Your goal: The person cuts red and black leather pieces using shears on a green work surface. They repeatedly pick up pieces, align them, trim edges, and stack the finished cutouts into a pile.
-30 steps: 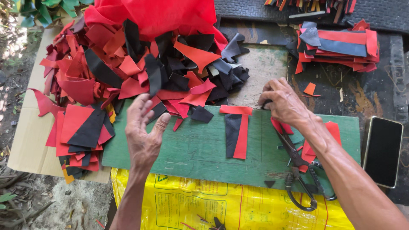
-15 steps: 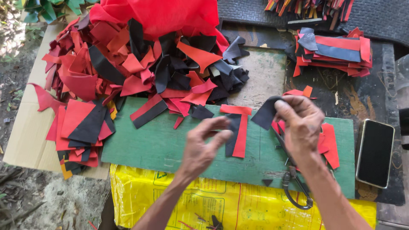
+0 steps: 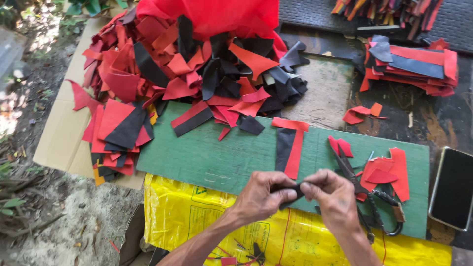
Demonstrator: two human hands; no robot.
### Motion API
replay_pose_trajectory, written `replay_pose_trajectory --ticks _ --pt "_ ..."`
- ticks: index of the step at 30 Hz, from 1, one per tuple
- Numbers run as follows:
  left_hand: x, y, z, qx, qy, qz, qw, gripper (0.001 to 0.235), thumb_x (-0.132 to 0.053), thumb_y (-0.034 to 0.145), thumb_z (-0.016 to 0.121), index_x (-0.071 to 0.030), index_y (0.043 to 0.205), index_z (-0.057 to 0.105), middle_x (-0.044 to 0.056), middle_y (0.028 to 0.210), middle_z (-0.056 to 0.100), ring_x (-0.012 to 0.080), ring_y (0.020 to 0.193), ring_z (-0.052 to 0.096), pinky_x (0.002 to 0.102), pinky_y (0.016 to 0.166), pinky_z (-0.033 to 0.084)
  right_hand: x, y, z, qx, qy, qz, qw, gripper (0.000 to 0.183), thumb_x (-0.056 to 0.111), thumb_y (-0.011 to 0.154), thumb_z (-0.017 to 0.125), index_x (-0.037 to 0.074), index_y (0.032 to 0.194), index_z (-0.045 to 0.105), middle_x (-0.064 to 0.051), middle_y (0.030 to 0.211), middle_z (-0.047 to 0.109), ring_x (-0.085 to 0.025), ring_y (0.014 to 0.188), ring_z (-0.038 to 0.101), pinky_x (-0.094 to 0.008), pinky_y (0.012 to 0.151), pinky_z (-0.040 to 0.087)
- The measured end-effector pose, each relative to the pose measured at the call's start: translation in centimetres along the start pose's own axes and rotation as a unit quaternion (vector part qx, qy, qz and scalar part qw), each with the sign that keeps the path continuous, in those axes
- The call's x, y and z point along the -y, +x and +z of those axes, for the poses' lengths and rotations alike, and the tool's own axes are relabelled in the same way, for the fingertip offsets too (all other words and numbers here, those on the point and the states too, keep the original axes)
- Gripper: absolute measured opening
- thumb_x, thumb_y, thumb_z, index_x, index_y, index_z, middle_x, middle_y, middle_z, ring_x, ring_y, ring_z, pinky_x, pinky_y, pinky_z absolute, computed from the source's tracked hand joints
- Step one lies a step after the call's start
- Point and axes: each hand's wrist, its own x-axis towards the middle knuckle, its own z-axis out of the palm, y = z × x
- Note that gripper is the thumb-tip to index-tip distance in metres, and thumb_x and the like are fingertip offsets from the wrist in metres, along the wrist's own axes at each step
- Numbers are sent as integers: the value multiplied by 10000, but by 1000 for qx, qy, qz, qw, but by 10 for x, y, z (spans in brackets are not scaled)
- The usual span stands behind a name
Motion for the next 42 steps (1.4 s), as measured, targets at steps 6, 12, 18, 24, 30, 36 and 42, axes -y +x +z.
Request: replay_pose_trajectory --ticks 6,12,18,24,30,36,42 --pt "0 -36 6 35 -82 -151 985 93 -16 888 708 13 976 699 81 836 723 113 724 716 276 642 589 -30 -44 9 10 -176 -90 980 169 -137 761 742 -4 765 639 -10 719 616 -61 721 649 -229 665 539" --pt "33 -63 20 -51 117 72 989 132 50 798 734 14 923 712 114 821 686 197 767 672 302 672 518 -47 -66 16 2 -134 -32 990 149 -99 784 763 -24 797 635 -21 740 591 -84 712 566 -253 653 491" --pt "59 -76 47 -169 -202 -125 956 122 -5 886 770 6 865 650 46 789 698 85 724 644 261 652 542 -70 -84 33 -32 74 158 984 239 18 819 689 50 1051 642 -35 872 687 -104 728 671 -273 653 564" --pt "56 -66 39 -217 -200 -88 952 159 40 798 788 -7 894 669 42 842 739 93 783 712 243 748 601 -70 -79 15 50 -43 151 986 118 39 886 754 -37 957 697 -51 712 637 -108 559 566 -266 498 457" --pt "43 -56 15 -183 -109 -136 968 188 2 786 806 -15 970 769 42 821 766 89 729 719 245 629 606 -33 -65 11 58 -136 85 985 193 40 869 705 24 1057 747 41 759 587 -54 586 524 -227 520 441" --pt "48 -27 0 -169 -9 -152 974 124 -68 812 808 5 911 794 52 671 738 75 589 651 244 511 501 -11 -39 29 -84 -254 32 963 271 52 799 799 25 1000 620 -43 679 648 -93 549 577 -268 500 472" --pt "47 -11 -4 -171 54 -119 976 153 -106 810 794 32 874 779 59 656 744 69 565 670 248 511 525 -11 -29 33 -76 -403 -193 891 223 51 793 800 25 958 651 -86 845 671 -199 738 653 -328 681 538"
